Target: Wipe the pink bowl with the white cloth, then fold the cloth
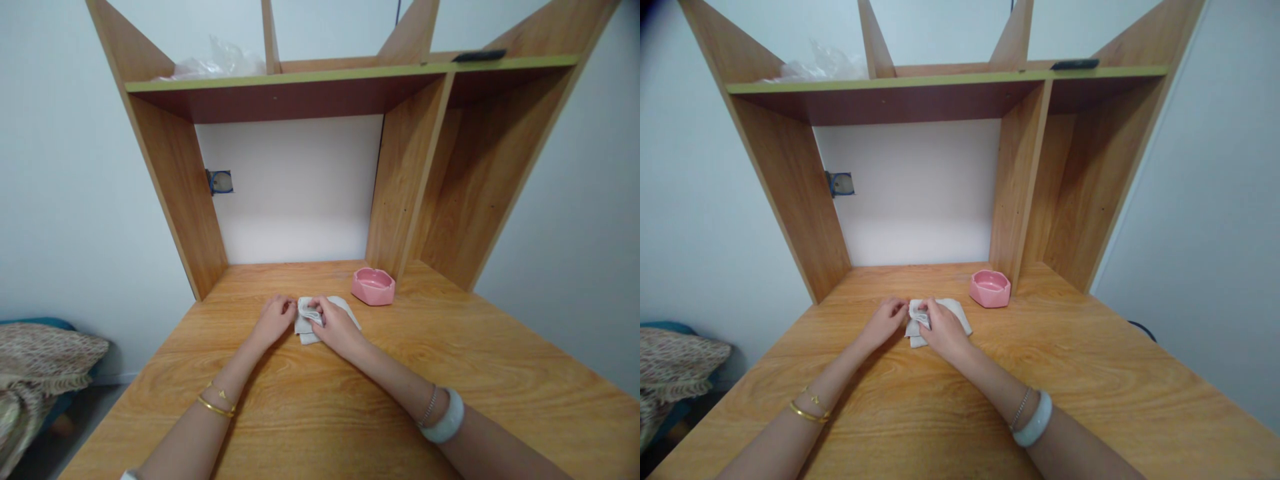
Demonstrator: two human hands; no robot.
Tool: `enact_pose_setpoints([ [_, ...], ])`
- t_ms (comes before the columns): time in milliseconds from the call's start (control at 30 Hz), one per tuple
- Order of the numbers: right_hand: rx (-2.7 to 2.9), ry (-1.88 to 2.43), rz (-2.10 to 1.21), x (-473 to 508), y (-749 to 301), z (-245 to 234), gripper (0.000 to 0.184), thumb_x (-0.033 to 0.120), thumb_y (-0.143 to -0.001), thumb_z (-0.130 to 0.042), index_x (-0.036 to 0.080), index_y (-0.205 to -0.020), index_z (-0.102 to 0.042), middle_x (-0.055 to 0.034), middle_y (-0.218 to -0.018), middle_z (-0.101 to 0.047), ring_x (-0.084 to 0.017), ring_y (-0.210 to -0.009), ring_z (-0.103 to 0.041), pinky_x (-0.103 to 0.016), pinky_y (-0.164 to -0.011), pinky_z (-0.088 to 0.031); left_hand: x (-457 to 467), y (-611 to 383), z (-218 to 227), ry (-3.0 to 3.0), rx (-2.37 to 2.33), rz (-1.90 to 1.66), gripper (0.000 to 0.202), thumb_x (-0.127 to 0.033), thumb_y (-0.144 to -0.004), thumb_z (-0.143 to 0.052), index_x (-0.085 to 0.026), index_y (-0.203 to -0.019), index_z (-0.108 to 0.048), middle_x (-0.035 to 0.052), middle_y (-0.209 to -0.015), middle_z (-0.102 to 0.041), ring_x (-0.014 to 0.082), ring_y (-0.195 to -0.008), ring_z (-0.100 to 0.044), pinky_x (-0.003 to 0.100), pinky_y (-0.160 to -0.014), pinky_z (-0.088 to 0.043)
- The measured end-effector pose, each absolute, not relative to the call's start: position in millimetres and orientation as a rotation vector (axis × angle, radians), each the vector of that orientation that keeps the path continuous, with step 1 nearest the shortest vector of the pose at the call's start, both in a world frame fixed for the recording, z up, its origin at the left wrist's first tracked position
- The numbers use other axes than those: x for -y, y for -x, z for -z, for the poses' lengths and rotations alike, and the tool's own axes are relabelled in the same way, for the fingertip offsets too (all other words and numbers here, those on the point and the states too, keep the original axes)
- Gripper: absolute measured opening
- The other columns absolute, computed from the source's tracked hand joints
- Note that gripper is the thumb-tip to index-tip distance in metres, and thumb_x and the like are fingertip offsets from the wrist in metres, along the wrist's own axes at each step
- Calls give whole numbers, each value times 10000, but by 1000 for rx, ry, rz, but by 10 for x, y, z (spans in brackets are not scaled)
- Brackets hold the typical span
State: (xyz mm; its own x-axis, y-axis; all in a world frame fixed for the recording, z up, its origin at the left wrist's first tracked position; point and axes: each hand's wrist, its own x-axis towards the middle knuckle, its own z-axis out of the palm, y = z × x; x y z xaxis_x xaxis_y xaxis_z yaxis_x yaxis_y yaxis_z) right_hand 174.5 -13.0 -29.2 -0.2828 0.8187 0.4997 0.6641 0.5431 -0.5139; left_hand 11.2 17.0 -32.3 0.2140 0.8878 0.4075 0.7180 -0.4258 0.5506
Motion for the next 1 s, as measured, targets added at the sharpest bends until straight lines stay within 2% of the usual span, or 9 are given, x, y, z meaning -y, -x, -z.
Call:
enact_pose_setpoints([
  [167,2059,1154,-357,136,-1729,334,311,204,-711,-544,181,-1010,-463,-5,-743,-550,-134,-666,-515,-248,-625,-408,-201,-108,321,-2172,-1545,-1074,335,-379,-804,-370,-156,-654,-570,25,-692,-571,149,-709,-514,235,-646,-371],
  [267,2094,1128,-417,153,-1732,338,390,254,-715,-553,171,-1079,-443,-24,-789,-575,-143,-694,-535,-263,-656,-418,-209,-105,359,-2161,-1534,-1039,281,-365,-767,-429,-154,-637,-563,12,-638,-551,145,-661,-502,236,-613,-363],
  [367,2109,1110,-422,160,-1745,323,383,250,-734,-526,184,-1102,-446,-24,-799,-597,-145,-700,-545,-268,-667,-415,-226,-97,406,-2130,-1531,-1019,223,-346,-720,-487,-151,-642,-562,-3,-610,-536,138,-626,-492,234,-590,-359],
  [533,2040,1169,-217,110,-1828,239,276,184,-748,-462,206,-1016,-526,-25,-793,-608,-166,-760,-529,-293,-718,-392,-262,-93,453,-2110,-1504,-1007,198,-323,-706,-496,-146,-651,-566,-16,-591,-532,120,-580,-484,223,-568,-358],
  [733,1884,1256,-86,-125,-2140,220,338,53,-680,-370,195,-919,-562,-39,-809,-597,-189,-844,-501,-334,-778,-377,-292,-87,479,-2093,-1503,-1000,169,-286,-694,-490,-144,-633,-559,-20,-568,-520,108,-546,-464,216,-546,-346],
  [867,1799,1166,-297,-267,-2310,290,371,25,-642,-319,189,-889,-542,-23,-811,-602,-158,-852,-531,-327,-803,-378,-306,-85,490,-2086,-1506,-995,138,-257,-677,-493,-147,-613,-547,-23,-562,-518,107,-545,-466,214,-546,-346],
  [1000,1761,1139,-634,-312,-2340,338,325,73,-696,-286,203,-897,-507,4,-749,-609,-129,-704,-562,-273,-669,-420,-314,-82,495,-2085,-1528,-992,91,-222,-653,-499,-150,-612,-537,-22,-572,-518,109,-553,-469,213,-541,-344],
])
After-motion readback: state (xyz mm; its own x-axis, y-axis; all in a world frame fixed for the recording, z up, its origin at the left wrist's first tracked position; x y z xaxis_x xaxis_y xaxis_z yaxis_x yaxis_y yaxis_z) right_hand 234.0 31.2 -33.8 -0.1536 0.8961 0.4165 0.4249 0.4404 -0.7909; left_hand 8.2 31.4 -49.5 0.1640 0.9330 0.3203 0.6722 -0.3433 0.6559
